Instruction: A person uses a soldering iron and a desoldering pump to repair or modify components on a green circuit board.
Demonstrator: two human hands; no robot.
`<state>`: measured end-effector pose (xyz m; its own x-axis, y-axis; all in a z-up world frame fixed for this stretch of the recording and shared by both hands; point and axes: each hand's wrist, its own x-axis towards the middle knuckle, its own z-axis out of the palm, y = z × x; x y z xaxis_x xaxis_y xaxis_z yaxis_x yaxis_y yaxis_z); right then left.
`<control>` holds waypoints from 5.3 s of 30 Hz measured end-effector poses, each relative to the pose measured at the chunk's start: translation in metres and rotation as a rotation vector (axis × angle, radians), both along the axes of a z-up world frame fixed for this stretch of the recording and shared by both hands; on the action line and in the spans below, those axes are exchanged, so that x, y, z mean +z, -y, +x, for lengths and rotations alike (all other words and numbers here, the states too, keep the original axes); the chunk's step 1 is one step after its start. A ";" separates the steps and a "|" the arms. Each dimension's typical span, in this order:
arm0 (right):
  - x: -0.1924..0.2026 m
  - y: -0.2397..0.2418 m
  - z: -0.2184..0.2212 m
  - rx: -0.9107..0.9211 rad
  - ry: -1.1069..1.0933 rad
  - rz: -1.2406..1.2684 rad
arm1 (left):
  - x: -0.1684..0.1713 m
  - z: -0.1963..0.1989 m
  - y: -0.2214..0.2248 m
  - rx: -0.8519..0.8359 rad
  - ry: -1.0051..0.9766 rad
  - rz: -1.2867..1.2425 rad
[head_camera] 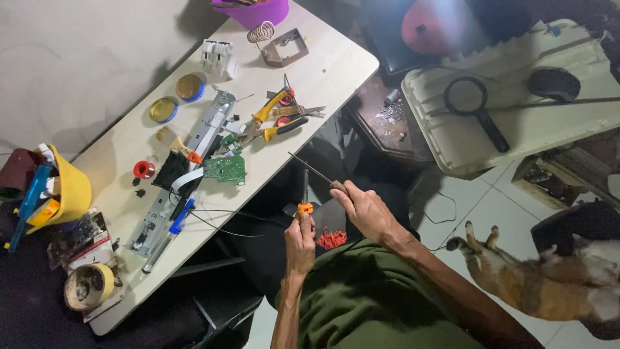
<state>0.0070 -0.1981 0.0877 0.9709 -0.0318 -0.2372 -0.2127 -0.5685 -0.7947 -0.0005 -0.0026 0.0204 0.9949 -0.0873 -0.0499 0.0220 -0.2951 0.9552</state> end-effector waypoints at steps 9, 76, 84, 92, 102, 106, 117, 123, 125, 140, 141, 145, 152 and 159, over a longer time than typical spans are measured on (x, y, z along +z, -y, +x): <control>-0.009 -0.005 0.005 -0.001 0.003 -0.047 | 0.011 -0.003 -0.001 0.006 -0.004 0.038; 0.003 0.002 -0.005 0.077 0.176 -0.241 | -0.022 0.002 -0.001 -0.206 -0.396 -0.807; -0.002 0.001 -0.003 0.064 0.153 -0.221 | -0.015 0.005 -0.001 -0.193 -0.416 -0.860; -0.011 -0.003 -0.005 0.078 0.116 -0.195 | -0.027 0.006 -0.007 -0.196 -0.423 -0.905; -0.003 -0.013 0.004 0.095 0.120 -0.192 | -0.030 0.001 -0.011 -0.162 -0.439 -0.956; -0.008 -0.013 -0.002 0.076 0.139 -0.175 | -0.044 0.001 -0.014 -0.230 -0.460 -0.972; 0.001 -0.014 0.002 0.084 0.099 -0.136 | -0.019 -0.005 -0.011 -0.184 -0.463 -0.882; -0.014 -0.013 0.004 0.086 0.100 -0.111 | -0.012 -0.001 -0.013 -0.170 -0.449 -0.864; -0.017 -0.012 0.003 0.079 0.105 -0.132 | -0.019 -0.003 -0.014 -0.196 -0.490 -0.952; 0.007 0.000 0.006 -0.022 0.227 0.107 | -0.016 0.008 -0.024 -0.282 -0.449 -1.013; 0.011 0.001 0.004 -0.023 0.228 0.107 | -0.016 0.008 -0.024 -0.283 -0.448 -1.013; 0.017 0.005 -0.007 -0.010 0.335 0.151 | -0.032 0.012 -0.026 -0.270 -0.424 -0.981; 0.008 0.007 -0.016 0.119 0.481 0.149 | -0.092 0.023 -0.039 -0.458 -0.533 -1.107; 0.030 0.004 -0.021 0.156 0.459 -0.031 | -0.057 0.013 -0.031 -0.276 -0.448 -0.943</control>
